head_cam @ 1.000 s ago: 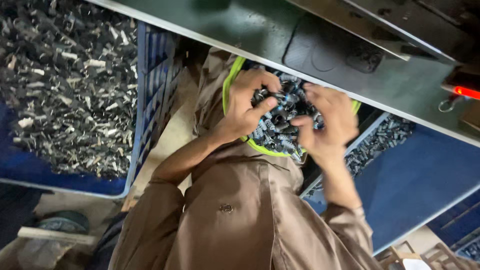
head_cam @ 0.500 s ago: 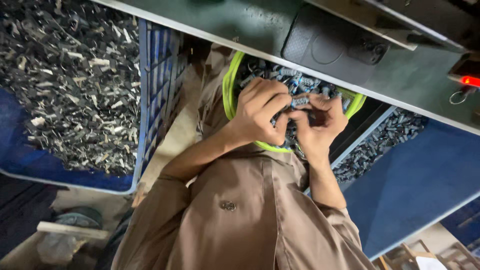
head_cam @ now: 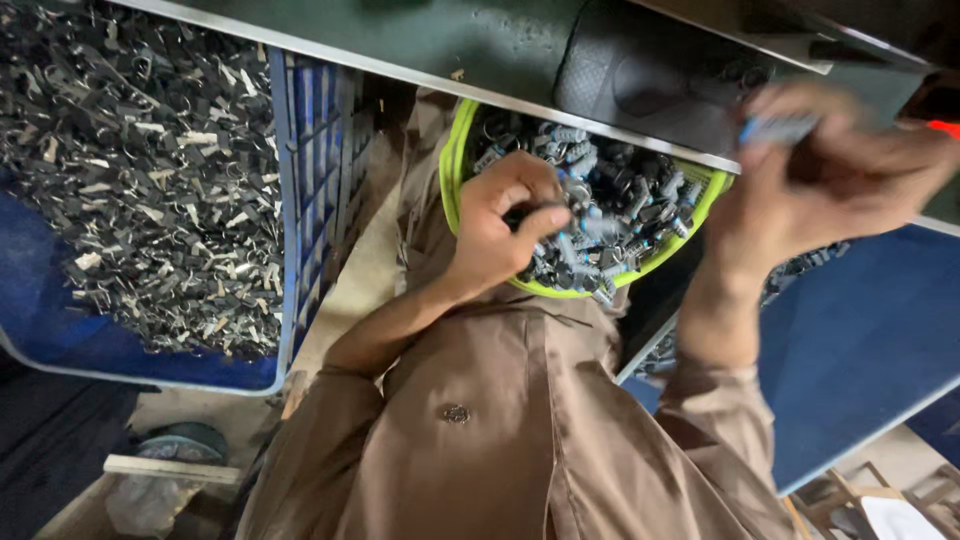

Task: The person sorts small metal key components from a green basket into a blue bin. They pick up individual pieces, inspect them, and place them into the bin. The person occasionally transfers larger handfuls from the bin back into the basket.

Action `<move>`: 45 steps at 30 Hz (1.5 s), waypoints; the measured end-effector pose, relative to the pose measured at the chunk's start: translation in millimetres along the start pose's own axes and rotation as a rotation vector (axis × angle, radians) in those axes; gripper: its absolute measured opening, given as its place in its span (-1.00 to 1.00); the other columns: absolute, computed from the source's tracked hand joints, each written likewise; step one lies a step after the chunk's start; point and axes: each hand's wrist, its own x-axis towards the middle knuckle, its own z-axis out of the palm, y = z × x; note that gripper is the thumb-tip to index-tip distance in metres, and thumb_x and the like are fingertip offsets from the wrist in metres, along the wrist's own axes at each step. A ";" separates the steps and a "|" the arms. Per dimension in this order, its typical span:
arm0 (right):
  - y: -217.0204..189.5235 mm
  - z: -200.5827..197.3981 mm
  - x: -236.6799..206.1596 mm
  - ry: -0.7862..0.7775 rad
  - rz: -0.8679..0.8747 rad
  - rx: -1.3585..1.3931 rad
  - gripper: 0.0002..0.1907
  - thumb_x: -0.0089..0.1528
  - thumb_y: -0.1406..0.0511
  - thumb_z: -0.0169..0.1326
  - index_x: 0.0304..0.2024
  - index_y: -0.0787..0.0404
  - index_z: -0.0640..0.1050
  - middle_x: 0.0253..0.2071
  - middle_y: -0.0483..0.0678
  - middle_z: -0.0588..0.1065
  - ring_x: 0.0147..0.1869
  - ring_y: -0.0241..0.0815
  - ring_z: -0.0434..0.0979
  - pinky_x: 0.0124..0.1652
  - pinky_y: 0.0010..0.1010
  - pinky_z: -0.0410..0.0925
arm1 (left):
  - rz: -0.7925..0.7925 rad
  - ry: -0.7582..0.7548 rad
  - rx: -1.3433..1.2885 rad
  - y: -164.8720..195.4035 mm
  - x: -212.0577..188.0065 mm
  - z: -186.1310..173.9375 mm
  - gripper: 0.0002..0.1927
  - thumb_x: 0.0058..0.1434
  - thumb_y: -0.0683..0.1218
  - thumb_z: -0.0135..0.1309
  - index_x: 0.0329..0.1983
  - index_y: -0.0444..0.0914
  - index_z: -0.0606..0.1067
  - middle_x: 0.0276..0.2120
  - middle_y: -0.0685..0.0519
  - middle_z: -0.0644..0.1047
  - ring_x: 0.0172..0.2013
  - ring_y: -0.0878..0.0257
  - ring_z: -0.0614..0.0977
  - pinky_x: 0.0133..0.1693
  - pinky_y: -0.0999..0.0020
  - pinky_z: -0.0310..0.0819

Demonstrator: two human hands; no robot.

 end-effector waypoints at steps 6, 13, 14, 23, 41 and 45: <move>71.5 8.6 59.3 0.021 -0.462 -0.875 -0.65 0.15 0.59 0.19 -0.19 0.18 0.36 -0.34 0.03 0.35 -0.27 -0.08 0.34 -0.27 -0.16 0.19 | -0.052 0.100 0.044 -19.6 3.6 -8.4 -0.71 0.30 -0.36 0.16 0.05 -0.39 0.42 -0.12 0.06 0.53 -0.13 0.40 0.58 -0.04 0.51 0.51; 61.5 -14.2 53.1 -0.179 -0.230 -0.810 -0.65 0.21 0.51 0.15 0.00 0.19 0.39 -0.03 0.07 0.32 0.09 -0.01 0.35 0.00 -0.17 0.31 | 0.053 0.152 0.067 -20.4 0.3 -2.8 -0.63 0.32 -0.36 0.13 0.17 -0.37 0.40 -0.05 0.04 0.52 -0.09 0.41 0.54 -0.04 0.54 0.48; 47.6 -17.7 51.8 -0.225 -0.273 -0.881 -0.64 0.25 0.49 0.19 0.05 0.20 0.40 0.02 0.09 0.34 0.14 0.03 0.35 0.06 -0.13 0.31 | 0.025 0.163 0.046 -19.1 0.5 -1.8 -0.65 0.32 -0.35 0.14 0.15 -0.37 0.41 -0.07 0.06 0.52 -0.12 0.42 0.55 -0.07 0.55 0.47; -45.1 25.3 -41.8 -0.587 0.049 -0.389 -0.77 0.05 0.44 0.30 -0.25 0.35 0.59 -0.20 0.09 0.61 -0.11 0.04 0.62 -0.15 -0.19 0.43 | 0.364 0.146 0.446 6.1 5.5 1.5 -0.79 0.26 -0.28 0.21 -0.05 -0.30 0.52 -0.10 -0.04 0.56 -0.21 0.20 0.58 -0.23 0.45 0.47; 9.2 -0.6 -107.8 0.092 0.466 0.203 -0.67 0.36 0.66 0.09 -0.08 0.29 0.25 -0.19 0.21 0.58 -0.26 -0.12 0.63 -0.27 -0.39 0.52 | 0.121 -0.074 0.220 12.7 10.1 -10.1 -0.92 0.24 -0.28 0.11 -0.22 -0.35 0.49 0.02 -0.07 0.49 -0.19 0.24 0.61 -0.20 0.41 0.63; 1.9 -12.2 -77.9 0.006 0.354 0.198 -0.63 0.35 0.68 0.10 -0.07 0.29 0.24 -0.19 0.26 0.55 -0.14 -0.03 0.63 -0.24 -0.39 0.54 | -0.086 -0.069 -0.338 10.6 11.3 -30.0 -0.79 0.30 -0.14 0.18 -0.16 -0.38 0.45 0.00 -0.16 0.54 -0.24 0.10 0.70 -0.18 0.27 0.70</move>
